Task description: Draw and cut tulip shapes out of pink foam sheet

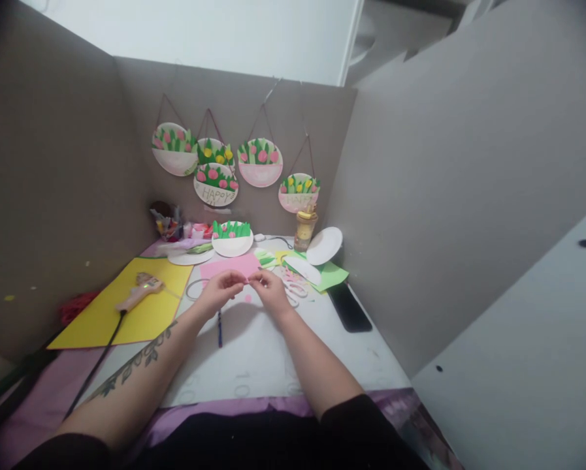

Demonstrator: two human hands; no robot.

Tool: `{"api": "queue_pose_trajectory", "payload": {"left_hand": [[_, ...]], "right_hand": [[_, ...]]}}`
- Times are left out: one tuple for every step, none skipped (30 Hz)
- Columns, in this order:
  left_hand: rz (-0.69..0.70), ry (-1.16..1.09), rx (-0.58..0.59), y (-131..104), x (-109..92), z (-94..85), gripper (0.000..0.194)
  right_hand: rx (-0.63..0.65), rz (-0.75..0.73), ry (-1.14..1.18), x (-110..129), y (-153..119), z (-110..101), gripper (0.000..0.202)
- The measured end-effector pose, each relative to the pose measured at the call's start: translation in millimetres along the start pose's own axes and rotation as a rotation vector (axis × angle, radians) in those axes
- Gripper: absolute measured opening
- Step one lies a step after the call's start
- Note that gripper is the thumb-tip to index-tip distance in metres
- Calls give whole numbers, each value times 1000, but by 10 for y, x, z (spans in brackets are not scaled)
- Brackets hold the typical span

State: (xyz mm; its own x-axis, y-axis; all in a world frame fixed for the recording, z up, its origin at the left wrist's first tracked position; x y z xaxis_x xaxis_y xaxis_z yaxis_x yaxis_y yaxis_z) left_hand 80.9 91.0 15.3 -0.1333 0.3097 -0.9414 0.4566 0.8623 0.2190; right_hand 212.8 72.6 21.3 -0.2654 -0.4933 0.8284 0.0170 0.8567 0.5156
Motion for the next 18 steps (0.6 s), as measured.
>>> {"api": "queue_pose_trajectory", "payload": {"left_hand": [[10,35,-10,-3,-11,-6,26],[17,61,-28,-5,-17,-18,26],[24,78,-52,-7,-22,-33,25],[32,88,-76,-9,-28,-48,25],[42,93,-98,-12,-35,-60,25],[54,95,-116,-14,-42,-69,25],[67,92,-131,-17,-50,-75,26],[81,84,-143,-20,-57,-82,26],[93,74,-152,-24,-64,-86,26],[105,63,-159,-29,-70,-90,27],[115,57,-166,-34,-78,-94,27],[123,60,-174,-40,-87,-101,26],[129,73,-186,-47,-99,-110,25],[135,90,-199,-56,-113,-120,24],[141,106,-213,-64,-128,-131,23],[146,117,-226,-72,-143,-142,23],[149,120,-237,-79,-155,-152,22],[152,116,-246,-84,-167,-160,22]], "right_hand": [[-5,2,-2,4,-2,-1,10],[-8,4,1,7,-5,2,10],[-8,7,10,6,-7,9,10],[-9,14,23,1,-10,15,10],[-10,23,39,-7,-12,20,10],[-12,34,58,-17,-15,25,11],[-15,47,79,-28,-17,28,11],[-18,58,101,-37,-20,29,11],[-22,66,121,-42,-22,29,12],[-25,71,140,-43,-23,29,12],[-27,73,155,-41,-24,31,12],[-29,73,167,-37,-25,32,12],[-28,71,174,-31,-26,38,12],[-25,68,178,-24,-27,44,12],[-22,66,178,-17,-29,53,12],[-20,65,177,-13,-31,60,13],[-21,64,176,-8,-33,66,13],[-25,61,175,-3,-36,67,13]]}}
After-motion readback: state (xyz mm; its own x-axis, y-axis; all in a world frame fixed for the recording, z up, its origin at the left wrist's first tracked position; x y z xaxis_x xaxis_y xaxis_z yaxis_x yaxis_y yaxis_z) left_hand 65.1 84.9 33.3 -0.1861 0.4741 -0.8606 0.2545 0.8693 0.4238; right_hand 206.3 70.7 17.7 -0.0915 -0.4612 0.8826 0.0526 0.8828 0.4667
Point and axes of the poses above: each hand's wrist, its own y-axis towards the middle knuckle, its own z-axis out of the palm, x = y × z, the point moved 10 cm from there along y, towards the middle knuckle, and after that the axes turned 3 degrees about x, right-handed, at the moved point
